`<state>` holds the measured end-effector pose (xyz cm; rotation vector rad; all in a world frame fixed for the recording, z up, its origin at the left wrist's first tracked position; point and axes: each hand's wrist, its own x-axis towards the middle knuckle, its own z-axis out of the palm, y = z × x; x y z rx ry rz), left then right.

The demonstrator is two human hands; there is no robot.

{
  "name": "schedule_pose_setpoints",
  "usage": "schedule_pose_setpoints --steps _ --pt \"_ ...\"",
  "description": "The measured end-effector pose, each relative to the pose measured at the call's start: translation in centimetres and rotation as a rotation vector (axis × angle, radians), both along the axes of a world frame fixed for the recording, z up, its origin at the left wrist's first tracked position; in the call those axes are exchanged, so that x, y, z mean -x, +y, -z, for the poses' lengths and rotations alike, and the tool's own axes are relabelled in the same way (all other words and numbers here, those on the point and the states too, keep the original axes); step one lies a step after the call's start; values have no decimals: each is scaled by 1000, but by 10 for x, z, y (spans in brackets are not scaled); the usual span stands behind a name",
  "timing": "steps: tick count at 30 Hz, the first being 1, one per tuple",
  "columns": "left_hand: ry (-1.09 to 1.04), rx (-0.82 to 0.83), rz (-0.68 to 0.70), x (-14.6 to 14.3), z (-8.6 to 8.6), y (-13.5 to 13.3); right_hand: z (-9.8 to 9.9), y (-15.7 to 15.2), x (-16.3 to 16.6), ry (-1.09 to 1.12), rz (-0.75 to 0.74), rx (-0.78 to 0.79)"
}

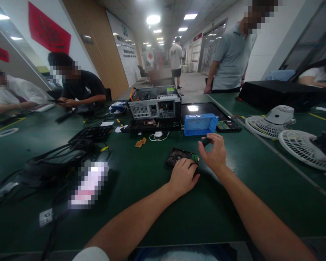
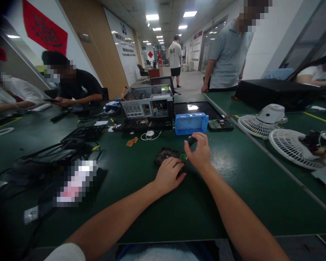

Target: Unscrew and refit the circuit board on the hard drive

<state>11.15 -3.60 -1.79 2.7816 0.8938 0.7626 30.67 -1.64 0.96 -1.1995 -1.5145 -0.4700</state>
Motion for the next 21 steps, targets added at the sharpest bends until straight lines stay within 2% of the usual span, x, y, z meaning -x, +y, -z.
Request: schedule_pose_setpoints --steps 7,17,21 --pt "-8 10 6 0 -1 -1 5 -3 2 47 -75 62" --pt "13 9 -4 0 -1 -2 2 -2 3 23 56 22" --pt "18 12 -4 1 -3 -1 1 -4 3 14 39 25"
